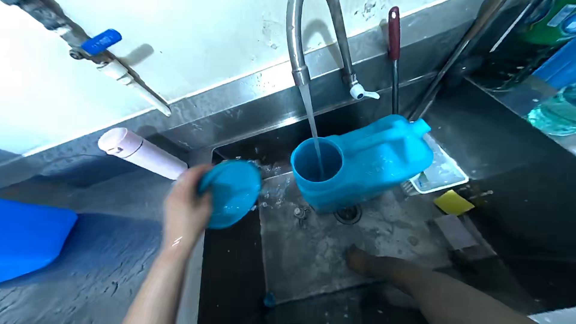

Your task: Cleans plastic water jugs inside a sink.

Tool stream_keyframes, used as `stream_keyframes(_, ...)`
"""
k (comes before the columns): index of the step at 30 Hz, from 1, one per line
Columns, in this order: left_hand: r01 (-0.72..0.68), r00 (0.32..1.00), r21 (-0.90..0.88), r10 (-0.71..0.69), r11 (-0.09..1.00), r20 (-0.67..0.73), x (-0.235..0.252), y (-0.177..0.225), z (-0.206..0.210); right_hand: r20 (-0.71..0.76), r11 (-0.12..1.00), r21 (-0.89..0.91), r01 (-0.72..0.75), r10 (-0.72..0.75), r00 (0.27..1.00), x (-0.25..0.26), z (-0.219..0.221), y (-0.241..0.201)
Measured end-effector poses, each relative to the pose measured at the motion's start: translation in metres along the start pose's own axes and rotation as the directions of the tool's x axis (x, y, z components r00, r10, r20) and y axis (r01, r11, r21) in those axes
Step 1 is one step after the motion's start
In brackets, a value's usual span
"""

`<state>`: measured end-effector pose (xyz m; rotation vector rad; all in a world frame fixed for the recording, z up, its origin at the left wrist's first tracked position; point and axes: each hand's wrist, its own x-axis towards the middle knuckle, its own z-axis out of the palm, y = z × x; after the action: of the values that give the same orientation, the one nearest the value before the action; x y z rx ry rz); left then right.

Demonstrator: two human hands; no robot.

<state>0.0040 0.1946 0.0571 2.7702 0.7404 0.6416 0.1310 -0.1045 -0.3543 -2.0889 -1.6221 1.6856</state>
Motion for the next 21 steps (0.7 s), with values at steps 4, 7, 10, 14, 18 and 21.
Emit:
stream_keyframes(4,0.582,0.796,-0.259,-0.605,0.771,-0.013,-0.099,-0.144,-0.030,-0.086,0.973,-0.082,0.215,-0.222,0.971,-0.045,-0.044,-0.038)
stream_keyframes(7,0.816,0.577,-0.031,-0.816,0.577,-0.020,-0.141,-0.181,-0.038,-0.114,0.981,-0.011,0.195,-0.195,0.974,-0.065,-0.068,-0.046)
stream_keyframes(10,0.711,0.703,0.176,-0.692,0.681,-0.162,-0.140,-0.133,-0.017,-0.075,0.992,-0.019,0.128,-0.130,0.989,-0.060,-0.030,0.001)
stream_keyframes(14,0.244,0.968,0.106,-0.236,0.964,-0.083,-0.083,-0.027,0.051,-0.026,0.996,-0.084,-0.026,0.024,0.999,-0.042,-0.008,0.021)
stream_keyframes(18,0.101,0.990,-0.129,-0.087,0.987,0.108,-0.050,0.043,0.082,0.097,0.989,-0.033,0.145,-0.141,0.985,-0.047,-0.030,-0.006)
stream_keyframes(21,0.180,0.968,-0.213,-0.134,0.960,0.214,-0.028,0.065,0.078,0.041,0.967,-0.092,0.238,-0.235,0.971,-0.052,-0.043,-0.005)
